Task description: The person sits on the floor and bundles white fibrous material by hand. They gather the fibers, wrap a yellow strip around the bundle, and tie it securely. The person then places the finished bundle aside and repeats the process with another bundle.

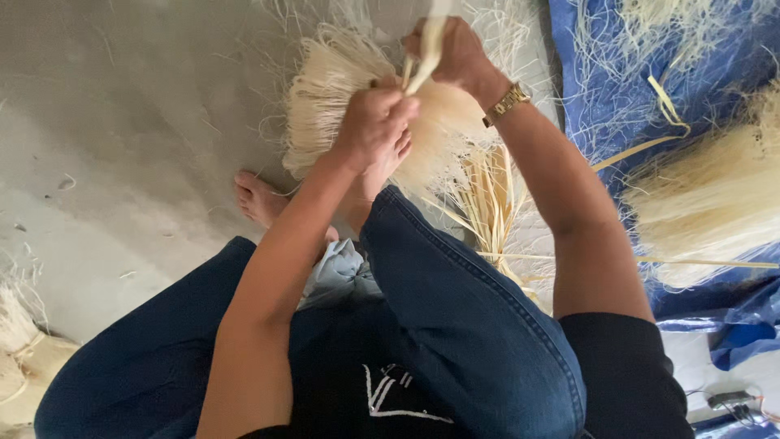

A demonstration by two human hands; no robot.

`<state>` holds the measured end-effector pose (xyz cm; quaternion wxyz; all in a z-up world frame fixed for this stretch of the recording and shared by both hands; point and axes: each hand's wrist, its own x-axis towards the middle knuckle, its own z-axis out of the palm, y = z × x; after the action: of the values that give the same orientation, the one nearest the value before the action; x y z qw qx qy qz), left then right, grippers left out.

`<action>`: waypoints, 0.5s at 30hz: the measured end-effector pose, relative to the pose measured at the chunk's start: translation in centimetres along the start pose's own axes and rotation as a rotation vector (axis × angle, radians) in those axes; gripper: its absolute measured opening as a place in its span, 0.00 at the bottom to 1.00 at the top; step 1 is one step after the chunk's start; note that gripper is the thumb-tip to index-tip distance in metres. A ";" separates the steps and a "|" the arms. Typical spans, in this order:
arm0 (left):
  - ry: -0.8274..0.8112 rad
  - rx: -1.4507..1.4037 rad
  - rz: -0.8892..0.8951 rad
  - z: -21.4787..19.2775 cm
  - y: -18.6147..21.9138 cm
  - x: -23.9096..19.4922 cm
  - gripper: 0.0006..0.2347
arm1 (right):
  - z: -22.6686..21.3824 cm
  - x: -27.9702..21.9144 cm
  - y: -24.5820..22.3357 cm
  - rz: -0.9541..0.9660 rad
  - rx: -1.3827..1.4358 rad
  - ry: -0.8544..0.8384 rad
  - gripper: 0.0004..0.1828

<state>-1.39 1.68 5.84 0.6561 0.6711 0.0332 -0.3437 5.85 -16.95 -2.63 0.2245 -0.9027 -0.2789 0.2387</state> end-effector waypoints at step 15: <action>0.211 0.467 -0.259 2.6 -3.2 6.2 0.08 | -7.8 0.0 0.3 0.030 -0.349 -0.371 0.16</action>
<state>0.60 -2.75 0.21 0.4274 0.8262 0.1065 -0.3513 10.35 -19.33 3.32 0.0067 -0.8725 -0.3390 0.3518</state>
